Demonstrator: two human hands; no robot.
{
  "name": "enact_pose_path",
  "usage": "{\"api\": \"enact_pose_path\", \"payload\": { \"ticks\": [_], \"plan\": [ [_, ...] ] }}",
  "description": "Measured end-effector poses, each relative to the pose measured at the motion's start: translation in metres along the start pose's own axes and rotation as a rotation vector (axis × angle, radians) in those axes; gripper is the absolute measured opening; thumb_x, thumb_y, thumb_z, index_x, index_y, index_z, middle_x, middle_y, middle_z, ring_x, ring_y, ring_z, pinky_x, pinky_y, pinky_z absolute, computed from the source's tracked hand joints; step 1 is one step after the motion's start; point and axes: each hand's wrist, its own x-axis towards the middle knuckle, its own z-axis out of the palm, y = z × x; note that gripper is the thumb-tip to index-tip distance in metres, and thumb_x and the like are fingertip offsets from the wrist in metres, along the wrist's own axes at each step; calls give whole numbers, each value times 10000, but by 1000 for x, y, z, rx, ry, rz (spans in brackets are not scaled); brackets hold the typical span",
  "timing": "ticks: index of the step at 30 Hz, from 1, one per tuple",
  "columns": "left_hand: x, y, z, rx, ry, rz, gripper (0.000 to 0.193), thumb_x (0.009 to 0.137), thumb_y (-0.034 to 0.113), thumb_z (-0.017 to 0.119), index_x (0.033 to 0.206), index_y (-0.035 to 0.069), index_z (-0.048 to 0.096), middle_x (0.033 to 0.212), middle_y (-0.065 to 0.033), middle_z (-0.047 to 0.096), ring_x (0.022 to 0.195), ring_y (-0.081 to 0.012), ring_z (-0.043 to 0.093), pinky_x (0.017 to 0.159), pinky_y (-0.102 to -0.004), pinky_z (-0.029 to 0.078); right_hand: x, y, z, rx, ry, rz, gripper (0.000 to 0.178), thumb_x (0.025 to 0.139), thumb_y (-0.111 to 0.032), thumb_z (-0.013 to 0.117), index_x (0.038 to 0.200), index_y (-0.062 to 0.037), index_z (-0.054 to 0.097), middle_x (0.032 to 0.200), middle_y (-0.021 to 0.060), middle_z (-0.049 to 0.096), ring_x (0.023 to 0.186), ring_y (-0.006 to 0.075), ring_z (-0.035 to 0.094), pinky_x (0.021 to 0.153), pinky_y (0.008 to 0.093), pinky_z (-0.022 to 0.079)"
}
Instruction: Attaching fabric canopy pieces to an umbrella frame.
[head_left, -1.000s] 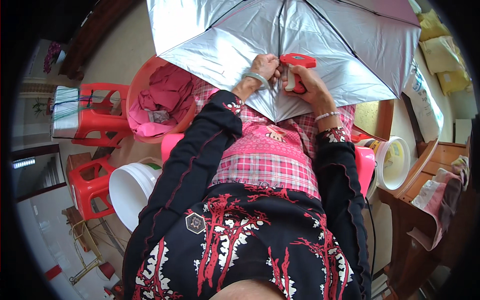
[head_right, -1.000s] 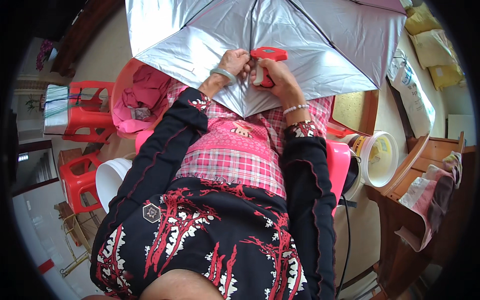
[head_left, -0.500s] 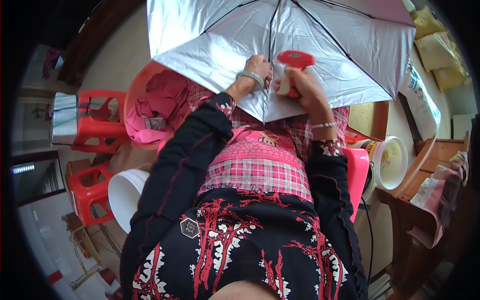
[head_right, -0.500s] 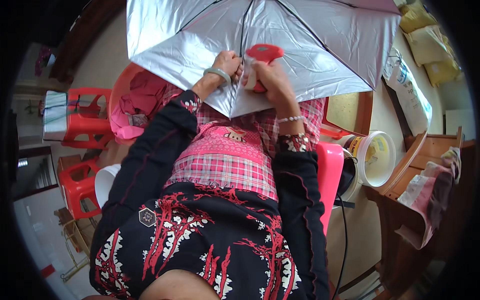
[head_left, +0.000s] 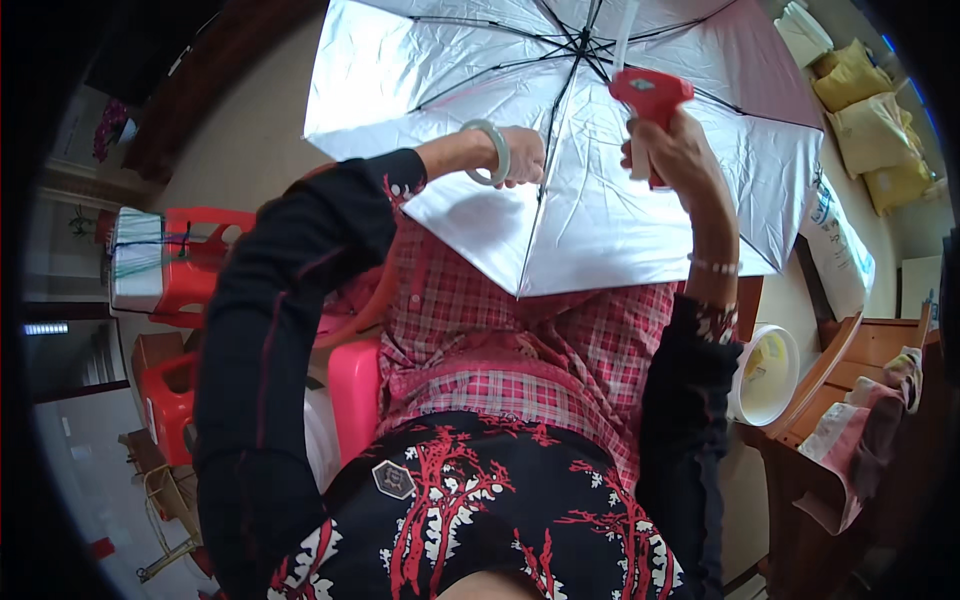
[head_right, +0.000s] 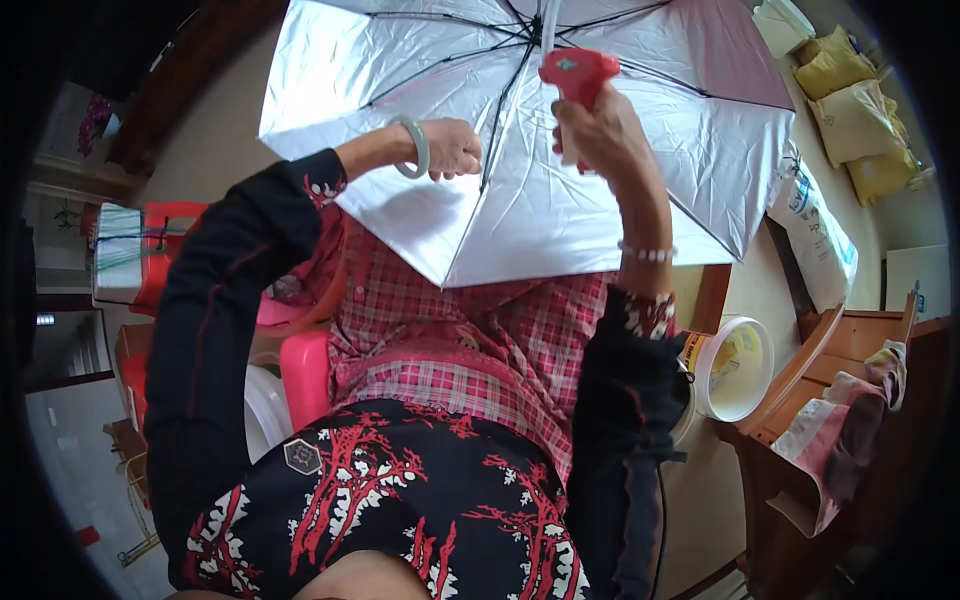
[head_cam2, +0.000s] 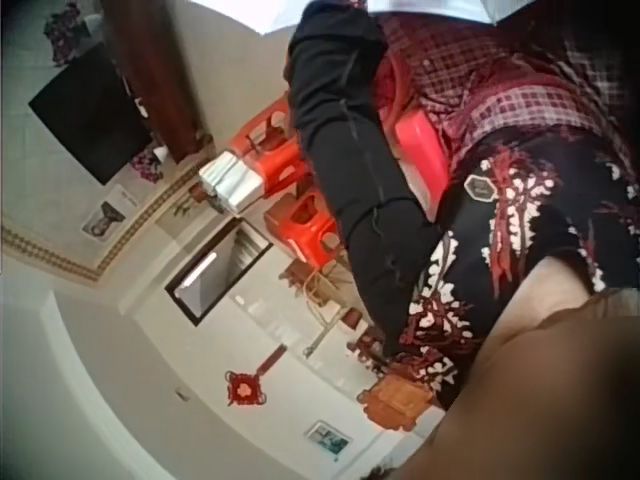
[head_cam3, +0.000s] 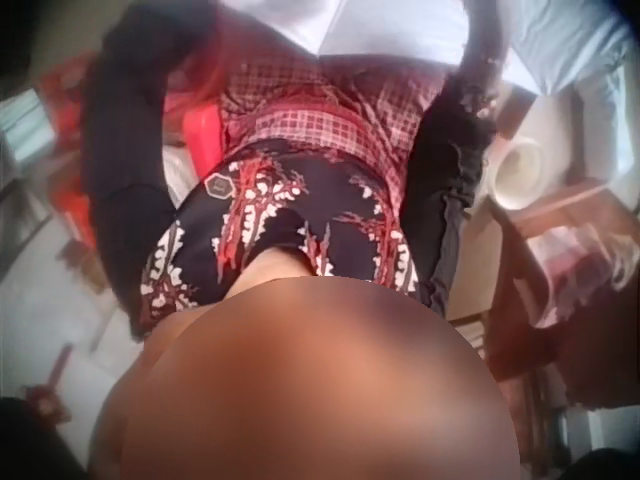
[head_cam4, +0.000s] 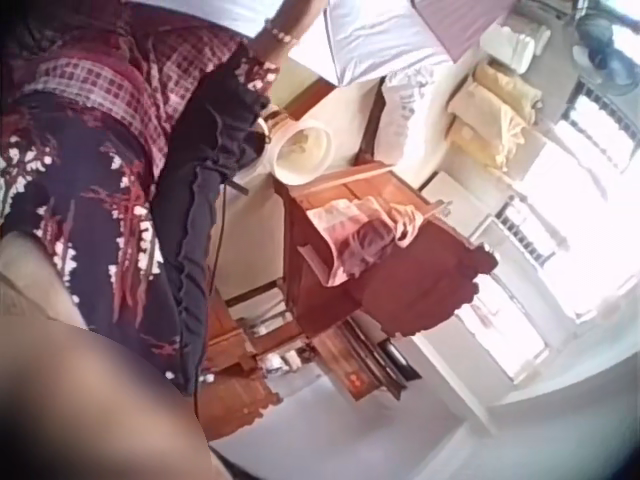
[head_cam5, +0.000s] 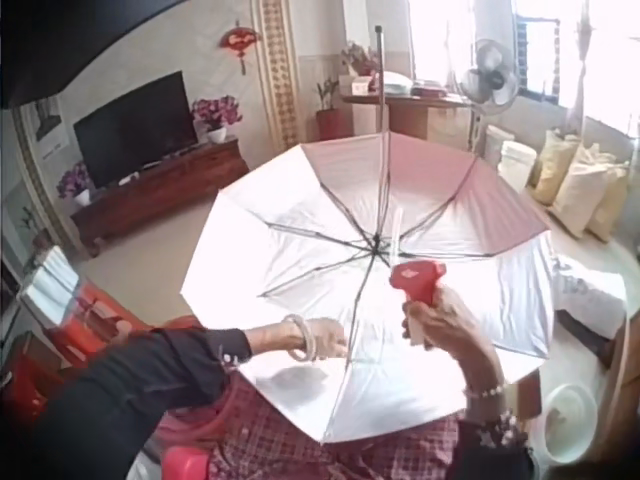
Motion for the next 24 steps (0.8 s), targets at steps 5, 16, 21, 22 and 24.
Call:
{"api": "enact_pose_path", "payload": {
  "ticks": [5,16,21,22,24],
  "plan": [
    [63,-21,-33,233,288,2,234,742,208,568,727,-18,626,684,-182,620,645,-287,624,582,-359,494,81,36,11,17,-80,89,300,790,-163,506,1000,49,476,730,120,583,614,192,603,531,299,503],
    [136,-52,-14,-117,809,-35,278,714,221,579,844,-18,631,754,-202,624,708,-313,619,666,-352,490,130,103,61,789,142,386,248,771,-119,505,957,39,464,746,127,566,607,234,603,527,341,512],
    [138,-58,-3,-643,815,35,239,753,167,563,898,-19,606,680,-107,612,582,-169,590,545,-276,482,139,103,78,853,162,399,259,745,-85,486,944,78,458,699,135,561,589,232,604,485,334,502],
    [138,-57,-3,-793,771,43,230,765,149,563,919,-19,599,660,-75,602,553,-117,573,509,-248,476,139,102,78,852,162,402,259,745,-85,486,944,78,458,699,135,561,589,232,604,485,334,502],
    [139,-58,-4,-781,751,42,232,777,142,552,934,-24,594,658,-71,597,544,-112,569,497,-242,472,139,101,79,870,151,402,258,750,-81,485,952,77,457,703,143,568,585,239,606,489,340,509]
  ]
}}
